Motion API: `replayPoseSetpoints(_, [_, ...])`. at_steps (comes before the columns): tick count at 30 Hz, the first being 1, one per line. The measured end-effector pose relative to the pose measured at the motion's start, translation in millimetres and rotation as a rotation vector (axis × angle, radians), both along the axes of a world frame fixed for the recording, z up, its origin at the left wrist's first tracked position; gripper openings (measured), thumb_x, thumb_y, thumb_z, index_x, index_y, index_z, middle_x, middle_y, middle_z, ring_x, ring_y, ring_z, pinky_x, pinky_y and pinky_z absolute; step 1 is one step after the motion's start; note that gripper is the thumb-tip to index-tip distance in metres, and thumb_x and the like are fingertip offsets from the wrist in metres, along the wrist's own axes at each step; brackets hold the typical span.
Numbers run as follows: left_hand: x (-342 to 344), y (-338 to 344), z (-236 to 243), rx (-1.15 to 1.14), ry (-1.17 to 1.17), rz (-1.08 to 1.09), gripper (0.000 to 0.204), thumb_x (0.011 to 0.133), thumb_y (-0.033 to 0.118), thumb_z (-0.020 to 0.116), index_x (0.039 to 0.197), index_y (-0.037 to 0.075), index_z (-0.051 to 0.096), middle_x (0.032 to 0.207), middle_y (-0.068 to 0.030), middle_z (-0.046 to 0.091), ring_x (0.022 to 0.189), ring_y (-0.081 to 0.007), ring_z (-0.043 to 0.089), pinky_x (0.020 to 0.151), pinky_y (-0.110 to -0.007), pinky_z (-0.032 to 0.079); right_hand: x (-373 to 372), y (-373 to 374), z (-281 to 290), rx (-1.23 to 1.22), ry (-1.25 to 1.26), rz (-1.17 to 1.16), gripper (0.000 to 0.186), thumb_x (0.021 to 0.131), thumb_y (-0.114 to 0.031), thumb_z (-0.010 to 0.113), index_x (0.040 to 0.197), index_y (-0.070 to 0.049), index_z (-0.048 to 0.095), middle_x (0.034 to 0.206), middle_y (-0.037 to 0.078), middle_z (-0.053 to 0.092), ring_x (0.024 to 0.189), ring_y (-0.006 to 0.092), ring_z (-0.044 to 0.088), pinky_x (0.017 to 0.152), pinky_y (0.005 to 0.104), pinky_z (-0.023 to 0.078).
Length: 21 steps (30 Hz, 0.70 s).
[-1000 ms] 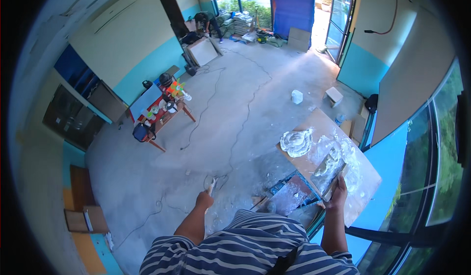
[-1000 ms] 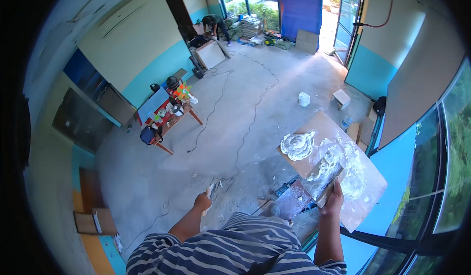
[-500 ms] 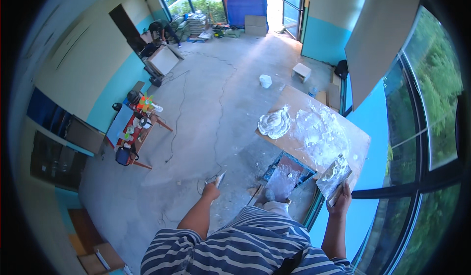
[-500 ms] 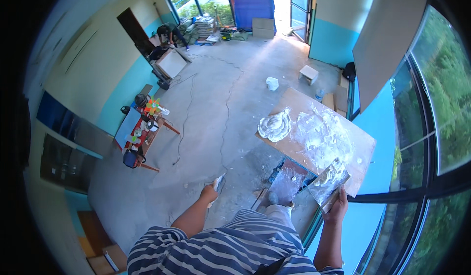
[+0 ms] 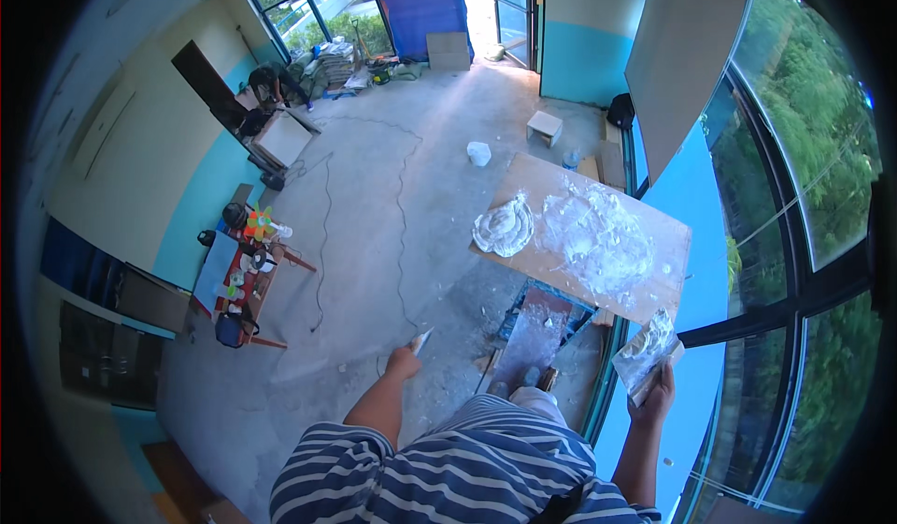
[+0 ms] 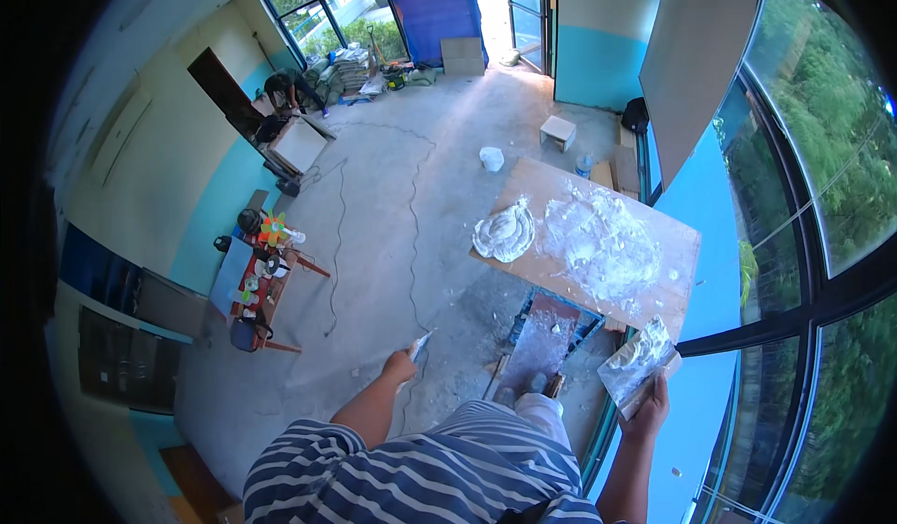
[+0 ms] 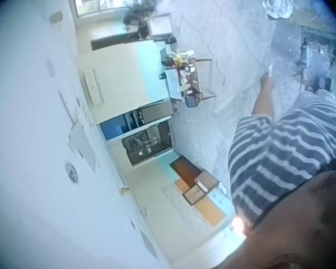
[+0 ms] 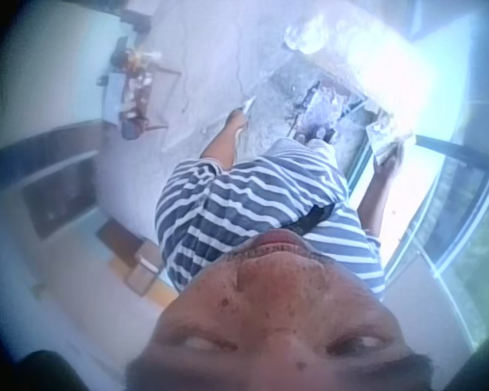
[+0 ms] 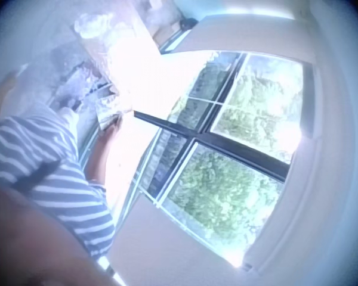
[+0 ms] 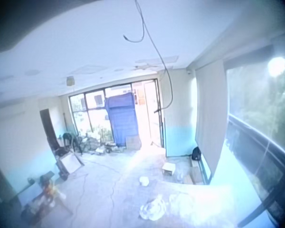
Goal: The person loads joint compound onto putty knives from a wooden board and applies it across the ceiling.
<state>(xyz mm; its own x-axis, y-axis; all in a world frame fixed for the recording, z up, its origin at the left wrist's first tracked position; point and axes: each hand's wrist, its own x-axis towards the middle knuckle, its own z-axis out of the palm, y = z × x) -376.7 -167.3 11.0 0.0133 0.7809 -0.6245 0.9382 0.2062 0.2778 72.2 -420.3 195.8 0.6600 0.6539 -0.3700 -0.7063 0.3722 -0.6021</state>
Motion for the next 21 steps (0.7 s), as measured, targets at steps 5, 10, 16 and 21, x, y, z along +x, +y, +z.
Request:
replayPoseSetpoints(5, [25.5, 5.3, 15.0, 0.0, -0.015, -0.051, 0.039, 0.075, 0.015, 0.058, 0.113, 0.009, 0.063, 0.107, -0.0186, 0.065, 0.101, -0.0355, 0.062, 0.085, -0.044, 0.049, -4.9, -21.0, -1.8, -0.017, -0.001, -0.099, 0.039, 0.1, -0.027, 0.041, 0.128, 0.0, 0.046, 0.122, 0.013, 0.058, 0.108, 0.0266, 0.06, 0.095, 0.0404, 0.047])
replayPoseSetpoints(10, [57.0, 15.0, 18.6, 0.028, -0.026, -0.155, 0.036, 0.076, 0.014, 0.058, 0.111, 0.009, 0.064, 0.104, -0.0186, 0.066, 0.099, -0.035, 0.063, 0.083, -0.044, 0.05, -7.8, -42.3, -8.3, 0.033, -0.019, -0.14, 0.04, 0.1, -0.026, 0.041, 0.129, 0.001, 0.045, 0.124, 0.014, 0.056, 0.112, 0.0273, 0.057, 0.098, 0.0402, 0.045])
replayPoseSetpoints(16, [88.0, 26.4, 15.1, 0.056, -0.059, -0.241, 0.036, 0.075, 0.013, 0.057, 0.111, 0.011, 0.064, 0.104, -0.0191, 0.066, 0.099, -0.0348, 0.064, 0.082, -0.043, 0.05, -20.8, -75.6, -20.3, 0.047, -0.043, -0.143, 0.04, 0.1, -0.025, 0.039, 0.131, 0.001, 0.043, 0.125, 0.014, 0.055, 0.112, 0.0275, 0.056, 0.098, 0.0406, 0.044])
replayPoseSetpoints(21, [106.4, 29.0, 10.4, 0.101, -0.086, -0.302, 0.037, 0.075, 0.017, 0.059, 0.111, 0.015, 0.065, 0.107, -0.0165, 0.066, 0.1, -0.0343, 0.063, 0.084, -0.042, 0.051, -33.0, -93.8, -18.7, 0.031, -0.045, -0.199, 0.041, 0.1, -0.025, 0.038, 0.131, 0.001, 0.043, 0.125, 0.014, 0.054, 0.113, 0.0277, 0.056, 0.099, 0.0405, 0.044])
